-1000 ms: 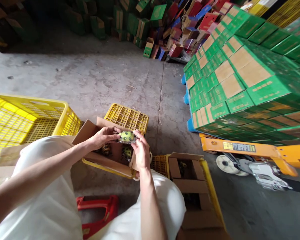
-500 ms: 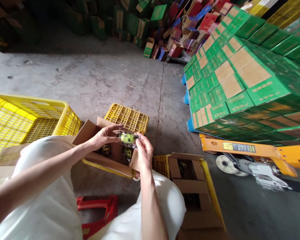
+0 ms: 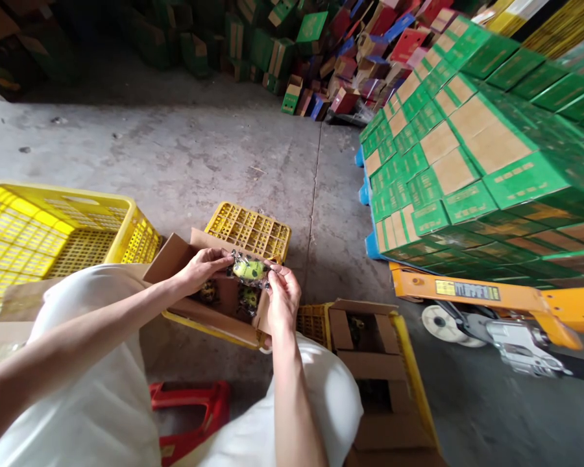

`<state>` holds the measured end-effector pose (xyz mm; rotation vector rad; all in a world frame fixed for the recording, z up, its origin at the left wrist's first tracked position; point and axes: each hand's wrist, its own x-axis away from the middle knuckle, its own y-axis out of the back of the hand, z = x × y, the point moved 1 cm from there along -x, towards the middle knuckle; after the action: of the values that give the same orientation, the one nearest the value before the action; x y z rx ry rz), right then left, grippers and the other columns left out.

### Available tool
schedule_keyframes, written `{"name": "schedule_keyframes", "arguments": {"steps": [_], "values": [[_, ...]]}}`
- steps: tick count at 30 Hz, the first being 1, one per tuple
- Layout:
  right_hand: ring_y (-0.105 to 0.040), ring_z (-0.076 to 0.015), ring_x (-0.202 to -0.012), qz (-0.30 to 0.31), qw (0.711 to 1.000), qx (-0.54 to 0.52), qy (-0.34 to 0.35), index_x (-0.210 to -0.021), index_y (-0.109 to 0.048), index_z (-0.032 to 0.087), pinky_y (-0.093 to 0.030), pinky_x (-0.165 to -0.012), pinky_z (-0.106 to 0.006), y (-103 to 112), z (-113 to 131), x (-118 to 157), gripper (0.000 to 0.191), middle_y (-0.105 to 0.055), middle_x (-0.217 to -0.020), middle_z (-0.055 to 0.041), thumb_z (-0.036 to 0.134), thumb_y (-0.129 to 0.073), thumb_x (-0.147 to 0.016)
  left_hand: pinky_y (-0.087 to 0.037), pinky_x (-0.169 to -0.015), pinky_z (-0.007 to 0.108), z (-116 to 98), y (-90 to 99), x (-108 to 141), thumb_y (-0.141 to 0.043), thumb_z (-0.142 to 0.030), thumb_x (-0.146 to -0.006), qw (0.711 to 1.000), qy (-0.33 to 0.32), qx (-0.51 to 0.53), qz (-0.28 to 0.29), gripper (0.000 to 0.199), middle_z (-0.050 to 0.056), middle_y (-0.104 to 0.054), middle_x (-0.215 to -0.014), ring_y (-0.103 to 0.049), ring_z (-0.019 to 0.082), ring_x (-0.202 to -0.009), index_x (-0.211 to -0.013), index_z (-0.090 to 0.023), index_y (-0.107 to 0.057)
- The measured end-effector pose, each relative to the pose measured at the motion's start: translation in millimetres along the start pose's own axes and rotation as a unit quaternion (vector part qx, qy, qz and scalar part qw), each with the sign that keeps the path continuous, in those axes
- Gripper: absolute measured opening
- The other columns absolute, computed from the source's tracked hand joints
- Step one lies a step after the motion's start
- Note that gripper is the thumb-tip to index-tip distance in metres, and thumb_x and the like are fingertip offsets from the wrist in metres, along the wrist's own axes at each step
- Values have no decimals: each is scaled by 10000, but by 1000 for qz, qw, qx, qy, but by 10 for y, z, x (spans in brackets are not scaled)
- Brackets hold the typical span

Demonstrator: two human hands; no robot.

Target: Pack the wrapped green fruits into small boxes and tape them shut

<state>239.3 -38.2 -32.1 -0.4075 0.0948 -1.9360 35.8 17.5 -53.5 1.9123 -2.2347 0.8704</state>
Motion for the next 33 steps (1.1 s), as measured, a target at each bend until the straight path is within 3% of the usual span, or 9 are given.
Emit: {"name": "schedule_keyframes", "arguments": {"steps": [5,10,19,24,28,33], "values": [[-785,-222,-1068,11,1000,2,-13,-1038,-778,278,-622,-877,-344,39,-2,-14,295,-844,-1215,-39,409,-903,-805,-479,-600,230,28,2,-16,-1008,-548,-608,998,-43,-38,-10,525,-9,-682,-749,-603,130,-668,-821,-169,-712],[-788,-248,-1061,27,998,30,-45,-1130,-831,276,-631,-831,-344,53,13,-3,401,-843,-1222,-57,502,-909,-809,-449,-606,229,2,15,-19,-972,-561,-675,992,-102,-79,0,491,-22,-659,-708,-564,121,-658,-816,-172,-708],[-791,-248,-987,18,999,42,-28,-1039,-881,270,-628,-788,-346,30,-13,-2,376,-860,-1175,-64,563,-901,-803,-572,-671,253,66,-33,-1,-989,-599,-632,1000,-29,2,11,570,4,-703,-818,-656,150,-749,-849,-172,-681],[-781,-285,-1099,20,997,77,-15,-1049,-866,251,-639,-898,-399,79,0,-18,374,-849,-1207,-84,549,-884,-825,-492,-646,232,14,22,-38,-919,-545,-746,990,-109,-93,4,440,0,-694,-770,-610,138,-702,-832,-174,-699],[-734,-324,-1210,43,966,234,98,-1169,-856,293,-551,-1131,-517,85,39,7,378,-821,-1265,-93,491,-882,-848,-476,-665,246,-30,70,-34,-824,-457,-851,968,-168,-187,14,301,0,-688,-734,-625,159,-703,-808,-190,-692],[-605,-403,-1412,157,910,351,154,-1364,-779,370,-378,-1288,-620,-3,-86,72,663,-757,-1428,-61,289,-960,-731,-483,-654,255,-4,51,25,-780,-454,-894,951,-183,-247,34,275,19,-725,-759,-636,175,-703,-830,-193,-723]]}}
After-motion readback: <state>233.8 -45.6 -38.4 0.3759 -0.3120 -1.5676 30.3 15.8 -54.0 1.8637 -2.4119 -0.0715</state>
